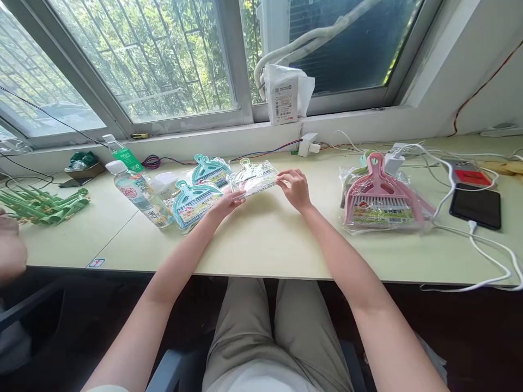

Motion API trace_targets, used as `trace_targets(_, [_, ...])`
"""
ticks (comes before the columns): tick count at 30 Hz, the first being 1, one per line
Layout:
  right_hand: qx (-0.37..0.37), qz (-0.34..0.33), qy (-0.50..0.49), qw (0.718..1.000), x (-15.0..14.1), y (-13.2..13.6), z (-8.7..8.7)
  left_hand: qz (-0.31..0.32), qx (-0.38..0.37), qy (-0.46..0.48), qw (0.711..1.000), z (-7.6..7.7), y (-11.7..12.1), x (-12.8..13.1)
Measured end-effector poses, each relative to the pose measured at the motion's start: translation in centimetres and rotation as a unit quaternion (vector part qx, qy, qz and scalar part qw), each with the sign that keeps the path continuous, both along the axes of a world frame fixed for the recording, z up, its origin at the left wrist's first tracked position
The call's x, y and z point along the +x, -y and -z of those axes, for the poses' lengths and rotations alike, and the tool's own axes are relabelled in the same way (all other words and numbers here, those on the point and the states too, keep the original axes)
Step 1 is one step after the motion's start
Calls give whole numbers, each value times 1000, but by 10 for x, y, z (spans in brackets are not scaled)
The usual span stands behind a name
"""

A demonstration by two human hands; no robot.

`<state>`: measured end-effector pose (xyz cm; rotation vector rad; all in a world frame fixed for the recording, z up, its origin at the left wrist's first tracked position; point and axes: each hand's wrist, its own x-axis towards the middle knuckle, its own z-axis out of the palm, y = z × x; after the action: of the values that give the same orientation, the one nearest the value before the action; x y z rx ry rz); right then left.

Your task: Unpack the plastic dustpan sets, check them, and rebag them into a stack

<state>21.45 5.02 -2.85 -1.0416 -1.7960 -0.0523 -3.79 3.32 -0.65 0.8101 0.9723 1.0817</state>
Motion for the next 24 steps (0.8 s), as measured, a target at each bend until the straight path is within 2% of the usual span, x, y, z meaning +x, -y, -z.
trace_targets(5, [-30, 16, -101, 994, -2, -5, 7, 86, 79, -86, 989, 8, 1, 1])
trace_targets(7, [-74, 7, -143, 987, -3, -8, 12, 133, 120, -109, 978, 10, 2, 1])
trace_targets(9, [-143, -40, -202, 968, -3, -10, 17, 163, 153, -129, 966, 10, 3, 1])
trace_targets(11, [-238, -127, -272, 924, -2, -12, 20, 166, 166, -148, 961, 9, 4, 1])
trace_targets(13, [-344, -213, -322, 856, 0, -13, 21, 167, 169, -157, 958, 7, 5, 2])
trace_targets(15, [-415, -253, -352, 800, 4, -13, 20, 186, 171, -153, 955, 5, 9, 5])
trace_targets(16, [-428, -253, -367, 786, 6, -13, 19, 194, 176, -149, 953, 3, 11, 7])
trace_targets(19, [-399, -223, -418, 785, 10, -13, 13, 184, 210, -167, 946, 0, 19, 14])
trace_targets(24, [-374, -192, -432, 798, 10, -11, 8, 100, 253, -244, 931, 7, 13, 16])
